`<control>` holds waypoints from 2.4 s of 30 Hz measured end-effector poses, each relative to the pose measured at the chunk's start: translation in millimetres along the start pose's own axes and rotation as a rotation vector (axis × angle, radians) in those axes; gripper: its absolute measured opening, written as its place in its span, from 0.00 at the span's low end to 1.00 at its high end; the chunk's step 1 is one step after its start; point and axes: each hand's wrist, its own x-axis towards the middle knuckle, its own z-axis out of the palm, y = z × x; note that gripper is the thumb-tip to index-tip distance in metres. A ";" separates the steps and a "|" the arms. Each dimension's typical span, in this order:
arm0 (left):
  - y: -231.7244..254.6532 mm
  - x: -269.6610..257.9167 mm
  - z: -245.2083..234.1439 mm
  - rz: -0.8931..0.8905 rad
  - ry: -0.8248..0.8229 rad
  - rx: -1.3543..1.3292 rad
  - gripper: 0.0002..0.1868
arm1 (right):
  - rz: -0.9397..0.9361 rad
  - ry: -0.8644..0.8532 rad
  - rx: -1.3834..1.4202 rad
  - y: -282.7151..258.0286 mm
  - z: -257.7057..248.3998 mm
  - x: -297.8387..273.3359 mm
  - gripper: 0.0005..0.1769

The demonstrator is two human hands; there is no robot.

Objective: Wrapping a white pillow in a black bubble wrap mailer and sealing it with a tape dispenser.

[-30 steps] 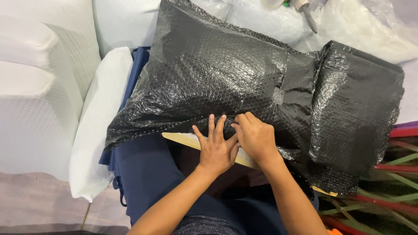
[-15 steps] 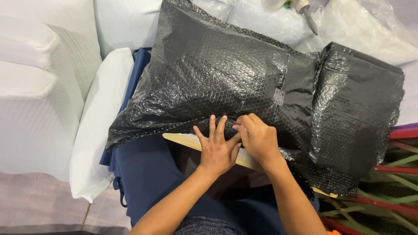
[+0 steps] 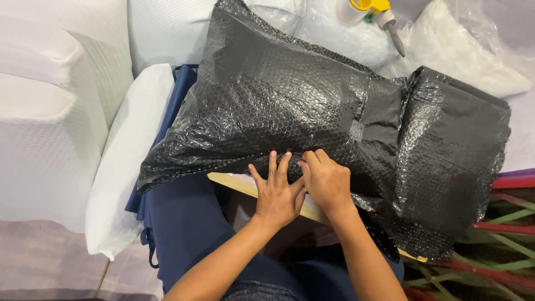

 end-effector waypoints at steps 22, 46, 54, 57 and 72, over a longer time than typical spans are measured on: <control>-6.9 -5.9 24.3 -0.029 -0.102 0.020 0.22 | -0.294 0.468 0.067 -26.0 8.6 -17.2 0.15; -5.3 0.9 -1.6 0.102 -0.118 0.034 0.39 | 0.027 0.531 0.195 -2.3 -17.8 -87.1 0.25; 3.3 3.4 -20.0 0.059 -0.197 0.232 0.39 | 0.590 0.031 -0.157 47.3 -45.8 -207.2 0.39; 10.9 -3.4 -29.8 0.106 -0.110 0.112 0.45 | 0.669 0.096 0.074 74.8 -54.2 -227.0 0.18; 3.3 83.2 -54.3 0.608 -0.177 0.134 0.11 | 0.741 0.295 0.997 121.2 -27.3 -197.0 0.16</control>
